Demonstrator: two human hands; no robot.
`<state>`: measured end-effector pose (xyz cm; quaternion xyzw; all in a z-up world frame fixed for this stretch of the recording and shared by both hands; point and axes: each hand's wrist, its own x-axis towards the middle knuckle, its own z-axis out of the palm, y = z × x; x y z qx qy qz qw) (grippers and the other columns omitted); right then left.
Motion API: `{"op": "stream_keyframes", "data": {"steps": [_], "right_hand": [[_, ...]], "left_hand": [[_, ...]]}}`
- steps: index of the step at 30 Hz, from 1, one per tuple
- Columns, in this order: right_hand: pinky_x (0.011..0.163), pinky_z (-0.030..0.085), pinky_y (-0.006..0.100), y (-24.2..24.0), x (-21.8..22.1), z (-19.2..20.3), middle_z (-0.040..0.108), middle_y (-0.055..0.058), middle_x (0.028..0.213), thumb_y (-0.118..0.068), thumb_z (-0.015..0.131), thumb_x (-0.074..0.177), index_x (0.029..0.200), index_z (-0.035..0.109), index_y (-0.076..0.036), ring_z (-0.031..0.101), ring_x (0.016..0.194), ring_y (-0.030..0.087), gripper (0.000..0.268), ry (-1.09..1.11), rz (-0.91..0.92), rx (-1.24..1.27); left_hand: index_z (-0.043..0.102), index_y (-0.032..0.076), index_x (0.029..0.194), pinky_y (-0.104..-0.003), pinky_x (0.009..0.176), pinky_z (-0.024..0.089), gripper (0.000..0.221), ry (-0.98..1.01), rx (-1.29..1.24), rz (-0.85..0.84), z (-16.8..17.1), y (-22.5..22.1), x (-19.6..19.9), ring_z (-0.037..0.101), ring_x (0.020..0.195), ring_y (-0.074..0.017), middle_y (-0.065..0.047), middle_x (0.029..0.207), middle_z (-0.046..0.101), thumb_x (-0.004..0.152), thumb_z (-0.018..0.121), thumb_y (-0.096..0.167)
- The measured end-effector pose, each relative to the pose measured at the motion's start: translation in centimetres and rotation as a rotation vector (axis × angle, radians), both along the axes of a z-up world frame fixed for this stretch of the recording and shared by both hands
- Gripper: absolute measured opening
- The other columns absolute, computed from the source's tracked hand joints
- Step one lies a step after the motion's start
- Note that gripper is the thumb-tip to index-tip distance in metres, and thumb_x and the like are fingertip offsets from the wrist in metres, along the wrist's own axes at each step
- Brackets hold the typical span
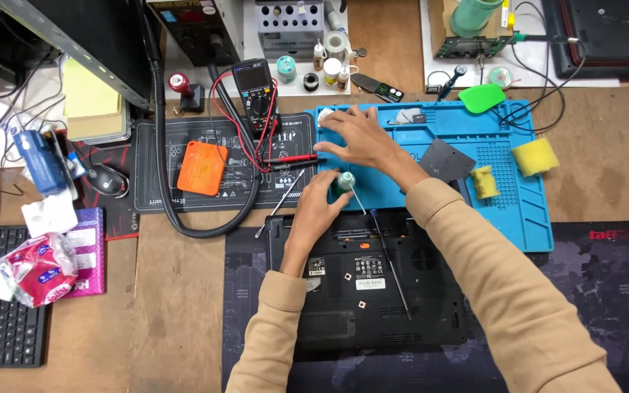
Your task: Disassembling a laptop to access internal components and applying maintenance materials.
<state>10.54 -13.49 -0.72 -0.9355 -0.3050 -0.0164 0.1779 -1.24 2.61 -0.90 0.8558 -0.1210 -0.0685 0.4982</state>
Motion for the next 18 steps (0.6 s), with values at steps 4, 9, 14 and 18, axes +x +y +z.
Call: {"op": "stream_keyframes", "data": {"steps": [4,9,14,18], "right_hand": [[0.085,0.035,0.044,-0.1,-0.6,-0.4,0.061,0.002,0.138,-0.073,0.049,0.099,0.136,0.065,-0.014,0.049,0.105,0.025,0.071,-0.270,0.006,-0.187],[0.080,0.034,0.038,1.2,-0.3,-1.9,0.059,0.006,0.126,-0.074,0.039,0.102,0.124,0.069,-0.011,0.046,0.091,0.023,0.073,-0.614,-0.026,-0.293],[0.084,0.039,0.042,1.8,1.9,-1.8,0.068,0.012,0.109,-0.062,0.026,0.108,0.118,0.069,-0.007,0.061,0.085,0.027,0.070,-0.252,-0.030,-0.374],[0.073,0.036,0.043,1.0,4.2,-5.4,0.065,0.007,0.093,-0.017,0.052,0.095,0.106,0.072,-0.010,0.056,0.073,0.027,0.023,-0.264,0.027,-0.316]], "left_hand": [[0.062,-0.002,0.124,-0.050,0.104,0.051,0.037,-0.011,-0.014,-0.004,-0.1,0.0,0.1,0.054,0.133,-0.0419,-0.026,0.133,0.061,0.094,0.071,0.018],[0.062,-0.003,0.125,-0.048,0.103,0.052,0.040,0.025,0.001,0.004,0.1,0.1,0.0,0.054,0.133,-0.0415,-0.025,0.131,0.062,0.093,0.072,0.018],[0.061,-0.003,0.126,-0.048,0.103,0.052,0.040,0.031,0.010,-0.007,0.6,0.3,0.1,0.053,0.134,-0.0410,-0.025,0.133,0.061,0.092,0.071,0.014],[0.060,-0.004,0.128,-0.049,0.104,0.051,0.040,0.042,-0.006,-0.005,0.7,0.2,0.1,0.052,0.135,-0.0421,-0.027,0.134,0.060,0.092,0.070,0.012]]}}
